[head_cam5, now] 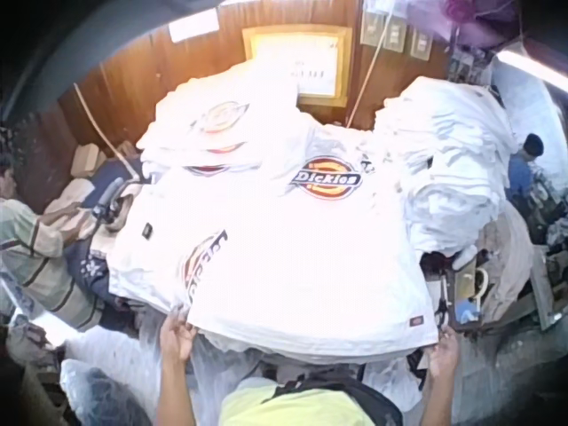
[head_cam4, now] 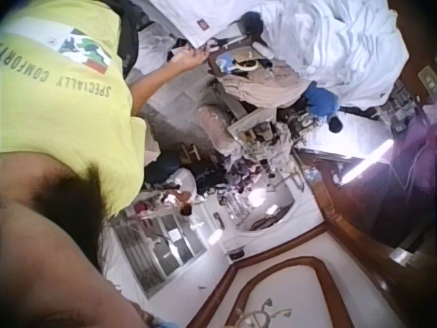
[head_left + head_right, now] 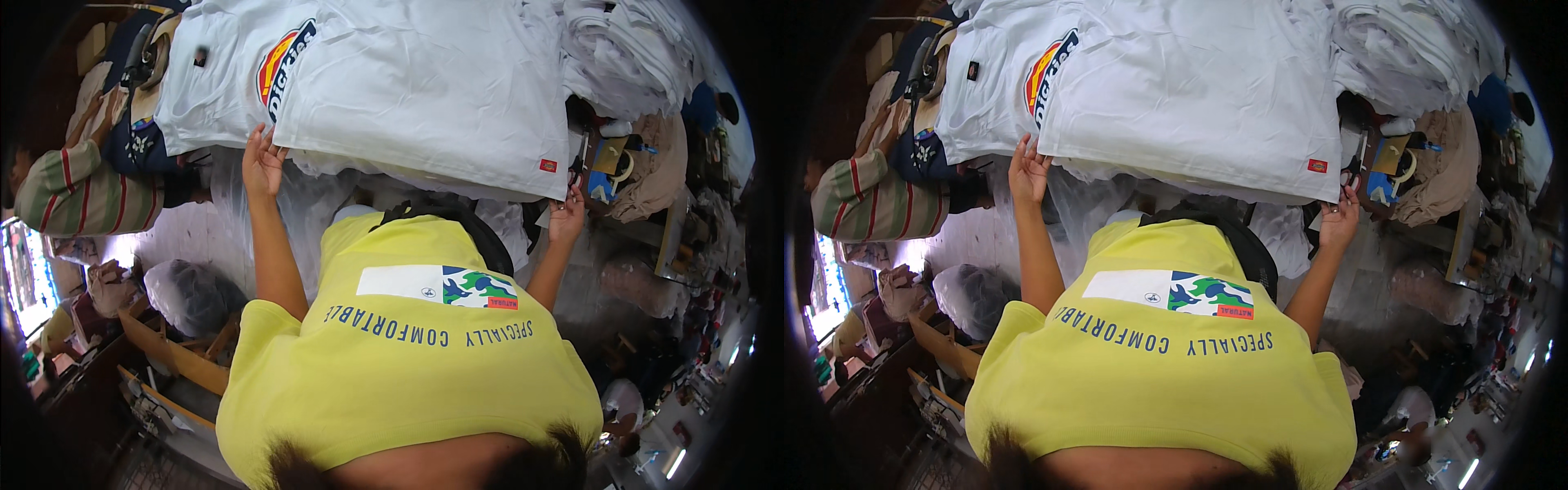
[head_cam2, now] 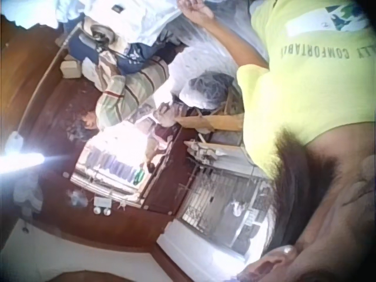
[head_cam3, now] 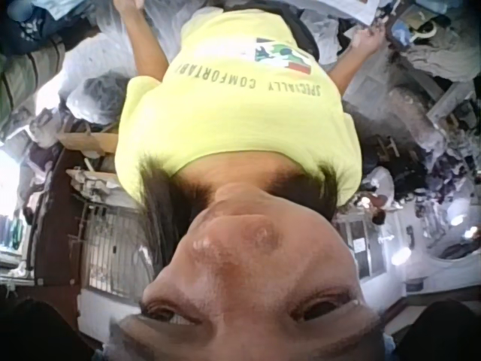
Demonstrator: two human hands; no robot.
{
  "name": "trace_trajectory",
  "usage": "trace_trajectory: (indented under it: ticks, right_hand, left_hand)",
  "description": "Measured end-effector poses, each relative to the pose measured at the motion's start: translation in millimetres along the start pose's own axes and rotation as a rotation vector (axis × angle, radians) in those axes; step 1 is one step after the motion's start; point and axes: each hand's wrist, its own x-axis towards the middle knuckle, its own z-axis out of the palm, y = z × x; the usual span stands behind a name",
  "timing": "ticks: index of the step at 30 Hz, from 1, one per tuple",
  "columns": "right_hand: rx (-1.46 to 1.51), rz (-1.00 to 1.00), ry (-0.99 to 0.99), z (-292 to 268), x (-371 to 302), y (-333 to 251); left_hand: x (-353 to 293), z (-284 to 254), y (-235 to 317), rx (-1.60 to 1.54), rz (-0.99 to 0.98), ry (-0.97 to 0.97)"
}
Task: The person trims threads from a garment using shears and then folds the garment onto a stack of similar items.
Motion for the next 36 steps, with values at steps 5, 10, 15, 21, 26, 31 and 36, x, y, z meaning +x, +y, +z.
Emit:
trace_trajectory:
  ticks: [5,10,15,21,26,31,36]
  right_hand:
    - [-0.165,0.097,0.072,10,9,-2]
    - [-0.225,0.111,0.075,7,13,-1]
    - [-0.164,0.11,0.065,-2,19,8]
    - [-0.092,0.13,0.074,-13,20,16]
    - [-0.05,0.124,-0.057,-11,8,7]
    - [-0.019,0.119,-0.057,-1,-8,1]
    - [0.075,0.114,-0.062,-9,-12,-2]
  left_hand:
    - [7,-7,2,0.335,0.109,0.022]
    - [2,-9,9,0.316,0.125,-0.042]
    - [-5,-4,16,0.324,0.132,-0.103]
    - [-4,-6,20,0.371,0.123,-0.178]
    - [2,-22,18,0.387,0.094,-0.138]
    - [14,-34,13,0.39,0.05,-0.102]
    - [23,-9,13,0.563,0.028,-0.071]
